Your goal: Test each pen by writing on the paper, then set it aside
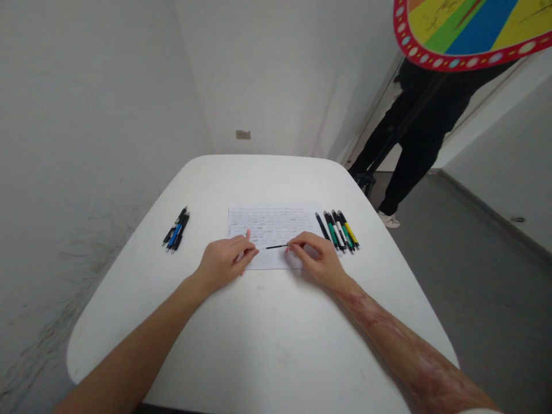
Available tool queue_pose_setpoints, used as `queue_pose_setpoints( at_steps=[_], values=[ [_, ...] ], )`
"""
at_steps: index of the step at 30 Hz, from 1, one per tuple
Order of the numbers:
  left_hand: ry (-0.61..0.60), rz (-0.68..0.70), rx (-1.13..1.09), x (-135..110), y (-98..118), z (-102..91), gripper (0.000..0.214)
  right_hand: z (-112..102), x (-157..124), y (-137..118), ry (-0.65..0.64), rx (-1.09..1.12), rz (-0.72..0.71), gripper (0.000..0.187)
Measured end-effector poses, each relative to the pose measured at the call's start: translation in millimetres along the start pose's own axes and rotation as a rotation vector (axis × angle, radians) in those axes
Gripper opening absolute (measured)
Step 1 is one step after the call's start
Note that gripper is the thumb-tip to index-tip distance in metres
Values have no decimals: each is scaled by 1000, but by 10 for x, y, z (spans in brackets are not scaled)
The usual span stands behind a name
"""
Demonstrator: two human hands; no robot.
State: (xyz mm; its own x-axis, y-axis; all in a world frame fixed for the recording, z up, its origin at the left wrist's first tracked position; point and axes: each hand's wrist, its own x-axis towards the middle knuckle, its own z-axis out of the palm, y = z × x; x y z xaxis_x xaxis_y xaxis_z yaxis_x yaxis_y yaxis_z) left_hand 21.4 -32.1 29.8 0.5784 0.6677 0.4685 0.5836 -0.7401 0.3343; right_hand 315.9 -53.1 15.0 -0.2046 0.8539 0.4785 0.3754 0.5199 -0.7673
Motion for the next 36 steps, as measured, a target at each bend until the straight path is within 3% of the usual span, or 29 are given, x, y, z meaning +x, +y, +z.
queue_pose_setpoints(
  at_steps=[4, 6, 13, 21, 28, 32, 36],
  values=[
    [56, 12, 86, 1, -16, -42, 28, 16, 3, 45, 151, -65, -44, 12],
    [70, 10, 137, 0, 8, -28, 28, 25, 5, 30, 162, -154, -71, 10],
    [-15, -18, 277, 18, 177, 147, 22, 158, 17, -154, 28, -526, -225, 15],
    [-101, 39, 259, 43, 193, 254, 30, 293, 26, -178, -131, -723, -256, 21],
    [-32, 29, 181, 38, 153, 182, 36, 230, 23, -170, -124, -606, -226, 17],
    [65, -127, 198, 10, -25, 67, 27, 110, 19, -138, -20, -419, -215, 15],
    [67, -294, 199, -29, -249, 5, 16, -11, 12, 12, 102, -205, -101, 13]
  ],
)
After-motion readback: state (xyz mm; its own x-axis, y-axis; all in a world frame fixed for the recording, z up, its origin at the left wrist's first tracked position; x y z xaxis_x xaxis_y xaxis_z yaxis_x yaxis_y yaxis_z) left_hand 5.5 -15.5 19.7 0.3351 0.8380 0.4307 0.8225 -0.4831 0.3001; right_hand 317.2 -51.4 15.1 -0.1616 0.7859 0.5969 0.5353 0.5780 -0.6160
